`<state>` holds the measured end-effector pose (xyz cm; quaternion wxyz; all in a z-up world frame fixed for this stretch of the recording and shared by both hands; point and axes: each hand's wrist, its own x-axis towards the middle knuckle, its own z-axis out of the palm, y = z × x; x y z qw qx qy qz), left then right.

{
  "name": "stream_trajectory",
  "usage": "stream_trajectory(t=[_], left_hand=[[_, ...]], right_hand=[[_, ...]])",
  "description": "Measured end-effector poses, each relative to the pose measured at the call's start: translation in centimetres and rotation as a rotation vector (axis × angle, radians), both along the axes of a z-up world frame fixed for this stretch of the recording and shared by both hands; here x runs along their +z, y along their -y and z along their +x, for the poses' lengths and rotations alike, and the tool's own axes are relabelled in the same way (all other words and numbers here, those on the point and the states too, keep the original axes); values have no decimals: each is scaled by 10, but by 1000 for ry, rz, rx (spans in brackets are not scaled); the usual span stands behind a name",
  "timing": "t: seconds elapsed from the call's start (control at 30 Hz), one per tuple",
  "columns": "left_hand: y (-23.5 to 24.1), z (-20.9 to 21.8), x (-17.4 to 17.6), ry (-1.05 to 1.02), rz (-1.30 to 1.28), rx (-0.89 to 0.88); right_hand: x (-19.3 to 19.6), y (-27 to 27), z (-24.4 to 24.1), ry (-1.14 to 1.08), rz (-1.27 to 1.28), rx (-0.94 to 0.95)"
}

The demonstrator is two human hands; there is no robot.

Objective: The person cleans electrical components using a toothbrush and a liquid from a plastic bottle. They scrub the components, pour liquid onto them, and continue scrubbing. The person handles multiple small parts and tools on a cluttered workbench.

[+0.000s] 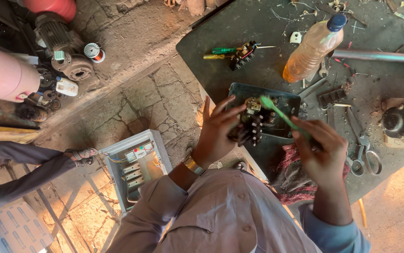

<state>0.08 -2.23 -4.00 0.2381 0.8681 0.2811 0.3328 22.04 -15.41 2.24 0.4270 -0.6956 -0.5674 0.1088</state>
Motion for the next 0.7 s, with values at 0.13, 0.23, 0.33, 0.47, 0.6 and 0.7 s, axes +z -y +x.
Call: stream_trajectory(t=[0.13, 0.23, 0.33, 0.47, 0.6, 0.7], left_hand=[[-4, -4, -6, 208, -34, 19], [-10, -12, -3, 100, 236, 28], [-14, -24, 6, 7, 404, -52], [-18, -29, 22, -16, 458, -190], [-18, -27, 30, -23, 467, -281], [-17, -24, 31, -46, 498, -282]], right_hand=[[-12, 16, 7, -244, 46, 34], [-15, 16, 16, -297, 73, 138], [-10, 13, 27, -280, 27, 268], [3, 0, 35, 13, 79, 306], [11, -20, 21, 172, 121, 444], [22, -30, 16, 204, 184, 533]])
